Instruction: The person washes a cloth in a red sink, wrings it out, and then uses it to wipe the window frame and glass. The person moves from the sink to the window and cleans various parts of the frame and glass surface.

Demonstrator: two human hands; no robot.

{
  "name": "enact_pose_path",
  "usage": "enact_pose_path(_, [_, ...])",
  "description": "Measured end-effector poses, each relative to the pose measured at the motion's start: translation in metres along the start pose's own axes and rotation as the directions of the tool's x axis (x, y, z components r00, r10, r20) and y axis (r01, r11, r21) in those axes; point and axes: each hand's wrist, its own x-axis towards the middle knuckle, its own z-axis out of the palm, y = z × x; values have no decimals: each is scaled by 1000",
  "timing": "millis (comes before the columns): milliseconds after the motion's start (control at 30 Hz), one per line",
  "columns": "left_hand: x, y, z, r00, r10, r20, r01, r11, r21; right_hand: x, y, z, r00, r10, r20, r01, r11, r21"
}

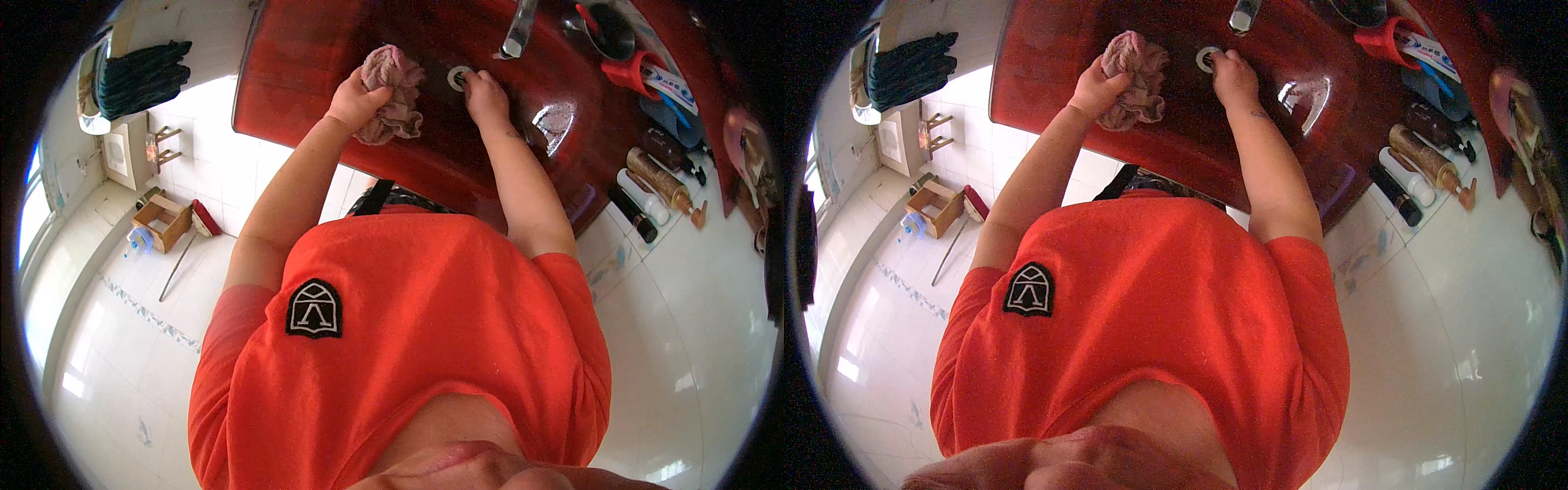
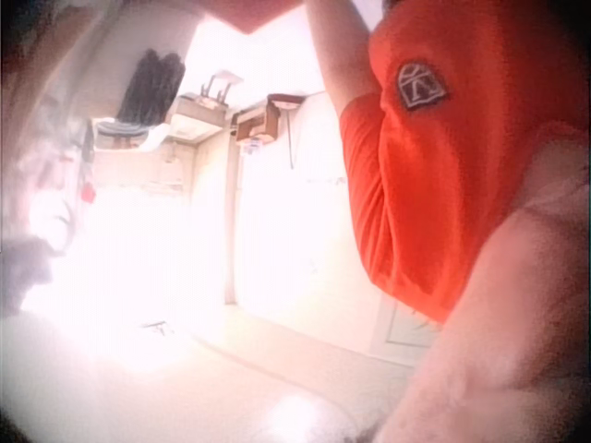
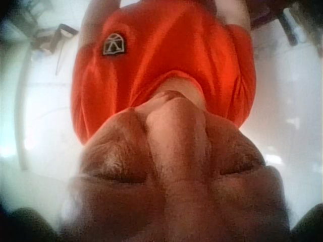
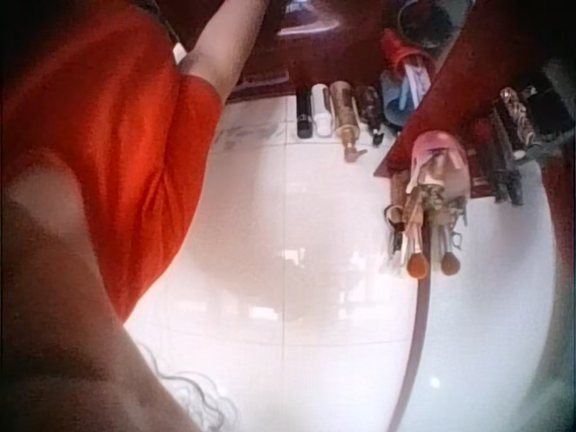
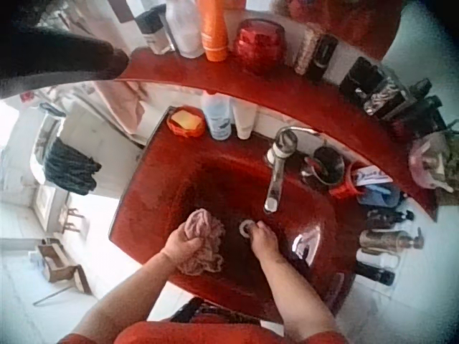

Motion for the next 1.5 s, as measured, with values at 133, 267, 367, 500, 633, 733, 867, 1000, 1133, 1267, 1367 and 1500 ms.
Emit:
enact_pose_path(133, [11,-26,3,999,41,-1,-41,993,-111,4,0,-9,949,163,-269,-140,985,104])
enact_pose_path(267, [9,-28,6,997,70,-12,-71,978,-197,21,1,-4,971,75,-229,-86,996,-38])
enact_pose_path(367, [8,-27,5,998,61,-9,-62,978,-199,31,-28,17,974,-166,-157,147,981,-130])
enact_pose_path(500, [11,-27,3,996,82,-21,-85,983,-163,24,-52,39,902,-352,251,415,866,-279])
enact_pose_path(633, [6,-18,1,998,55,13,-52,986,-160,6,-37,-8,911,-257,323,257,965,45])
enact_pose_path(733, [9,-29,4,998,70,2,-68,973,-222,7,-8,-24,987,-76,-139,70,996,-46])
enact_pose_path(867, [8,-23,5,999,42,28,-33,967,-254,8,-18,-16,996,17,-89,-29,991,-134])
enact_pose_path(1000, [12,-25,3,999,16,28,-11,988,-155,-12,-39,16,960,-269,-77,247,943,-222])
enact_pose_path(1133, [18,-31,3,999,38,28,-33,984,-177,-11,-17,0,945,-326,38,323,944,69])
enact_pose_path(1267, [9,-22,5,1000,8,18,-3,965,-261,-26,-27,-52,953,92,-290,-80,995,52])
enact_pose_path(1367, [11,-21,4,1000,-5,18,9,979,-206,-30,-31,-43,962,-208,-176,221,973,59])
enact_pose_path(1500, [12,-21,5,999,6,31,3,952,-305,-40,-47,-4,984,-139,109,162,955,-250])
